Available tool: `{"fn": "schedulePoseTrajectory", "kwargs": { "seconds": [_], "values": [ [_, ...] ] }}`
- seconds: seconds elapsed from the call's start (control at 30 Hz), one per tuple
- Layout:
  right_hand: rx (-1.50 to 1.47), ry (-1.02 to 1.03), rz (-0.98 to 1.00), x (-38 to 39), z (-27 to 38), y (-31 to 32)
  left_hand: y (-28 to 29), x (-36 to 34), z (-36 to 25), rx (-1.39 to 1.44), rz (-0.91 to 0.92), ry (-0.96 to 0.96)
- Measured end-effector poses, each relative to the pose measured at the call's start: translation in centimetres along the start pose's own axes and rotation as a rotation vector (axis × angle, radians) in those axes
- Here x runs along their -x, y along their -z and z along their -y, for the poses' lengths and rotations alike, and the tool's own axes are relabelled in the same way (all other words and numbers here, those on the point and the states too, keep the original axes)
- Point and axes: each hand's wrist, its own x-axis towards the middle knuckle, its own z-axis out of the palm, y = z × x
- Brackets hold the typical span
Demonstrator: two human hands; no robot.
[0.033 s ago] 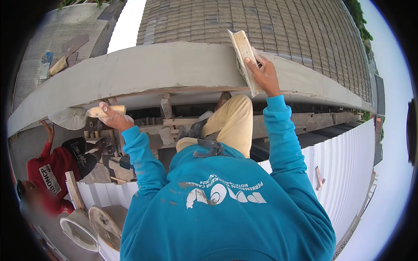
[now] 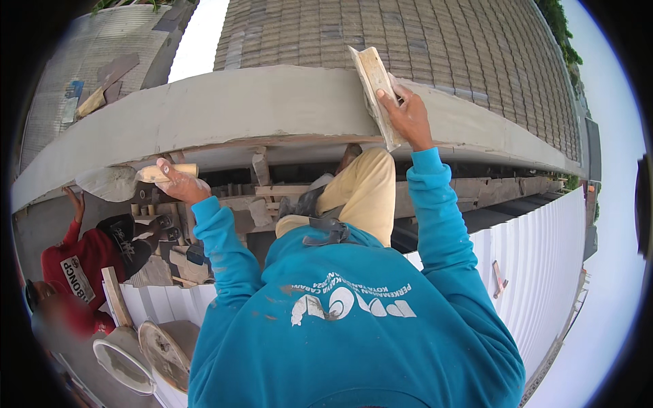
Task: The person applies wet cement to a roof edge using a trowel and smooths it with a wooden float. They repeatedly scoop cement from a bucket and spread it along the curved edge, leveling the surface with consistent strokes.
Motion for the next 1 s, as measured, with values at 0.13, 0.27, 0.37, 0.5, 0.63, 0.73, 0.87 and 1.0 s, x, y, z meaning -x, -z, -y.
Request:
{"fn": "schedulePoseTrajectory", "kwargs": {
  "seconds": [0.13, 0.27, 0.37, 0.5, 0.63, 0.73, 0.87, 1.0],
  "values": [
    [0.105, 0.129, -0.064, 0.6, 4.1, -3.3, 0.1, 0.1, -0.2, 0.042, 0.035, 0.025],
    [0.15, 0.229, -0.049, 0.7, 8.8, -6.7, -0.4, 0.2, -0.6, 0.049, 0.046, 0.044],
    [0.158, 0.287, -0.035, 1.1, 11.6, -9.4, 0.2, -0.1, 0.0, 0.002, 0.054, 0.021],
    [0.124, 0.369, 0.015, 1.9, 16.2, -12.8, -0.3, 0.2, -0.8, 0.125, 0.077, 0.041],
    [0.038, 0.426, 0.015, 2.4, 19.1, -15.8, -0.3, -0.2, -0.2, 0.091, 0.13, 0.114],
    [-0.014, 0.441, 0.041, 2.7, 19.6, -14.8, -1.1, 0.3, -1.0, 0.225, 0.164, 0.066],
    [-0.009, 0.38, -0.07, 2.6, 16.9, -11.4, 0.0, 0.1, -0.6, 0.214, 0.185, 0.034],
    [0.13, 0.157, -0.201, 1.4, 11.3, -6.6, -0.2, 0.0, -0.4, -0.044, 0.084, 0.002]
  ]
}}
